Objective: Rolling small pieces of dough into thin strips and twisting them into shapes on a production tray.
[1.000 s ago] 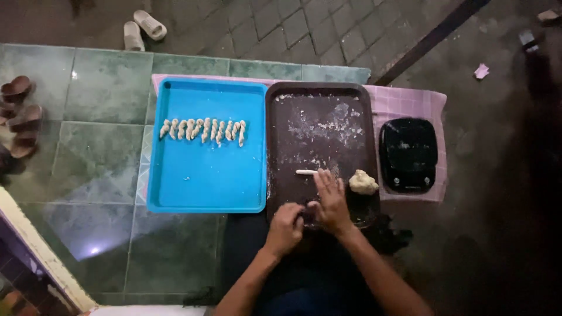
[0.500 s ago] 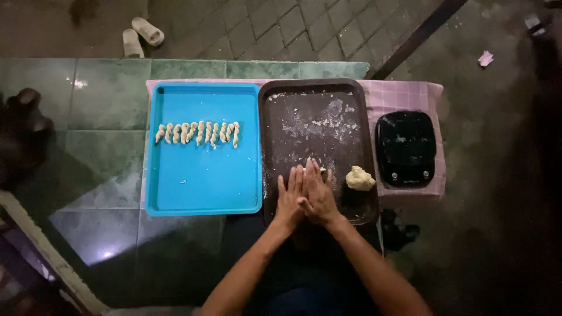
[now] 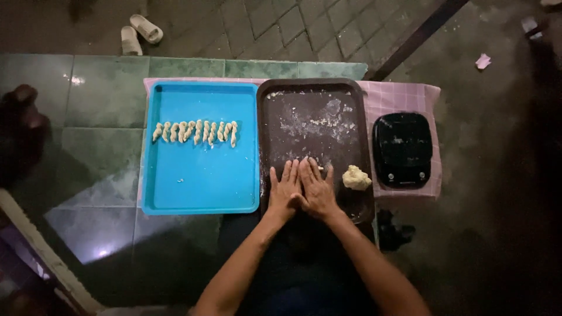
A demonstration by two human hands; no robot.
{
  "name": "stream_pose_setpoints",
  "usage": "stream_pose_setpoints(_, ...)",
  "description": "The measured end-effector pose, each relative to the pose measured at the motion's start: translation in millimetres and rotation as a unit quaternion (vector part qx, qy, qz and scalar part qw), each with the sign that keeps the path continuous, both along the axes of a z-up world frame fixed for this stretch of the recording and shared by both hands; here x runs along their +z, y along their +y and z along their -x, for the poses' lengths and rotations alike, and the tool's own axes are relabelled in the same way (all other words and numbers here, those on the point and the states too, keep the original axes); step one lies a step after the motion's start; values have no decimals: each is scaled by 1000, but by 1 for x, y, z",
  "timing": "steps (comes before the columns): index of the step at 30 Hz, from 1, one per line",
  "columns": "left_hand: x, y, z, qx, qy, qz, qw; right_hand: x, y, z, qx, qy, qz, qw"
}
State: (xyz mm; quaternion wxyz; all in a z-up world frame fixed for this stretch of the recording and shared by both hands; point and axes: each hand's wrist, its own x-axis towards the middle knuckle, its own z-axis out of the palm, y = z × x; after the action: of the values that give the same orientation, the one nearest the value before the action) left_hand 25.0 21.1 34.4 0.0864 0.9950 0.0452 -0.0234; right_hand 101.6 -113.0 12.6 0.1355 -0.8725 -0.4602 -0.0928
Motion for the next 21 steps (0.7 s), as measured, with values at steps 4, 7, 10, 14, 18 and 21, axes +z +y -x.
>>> stream_pose_setpoints(4,-9,-12,25,16,-36,-30,999,11,-11,22,-2,-7,28,1000)
stream_pose_setpoints(7,-23,-12,16,32,-32,-13,999,-3,-8,13,-15,-5,55,998)
stream_pose_setpoints(10,-25,-1,-8,33,-42,-33,998,2,5,-7,-40,7,58,998)
stream_pose_setpoints(14,-20,2,-1,29,-10,-6,999,26,3,4,-50,0,54,997)
stream_pose_setpoints(18,12,-7,29,31,20,-11,999,35,-12,26,-43,5,78,996)
stream_pose_setpoints(21,24,-2,14,26,86,40,995,36,-5,14,-48,23,83,995)
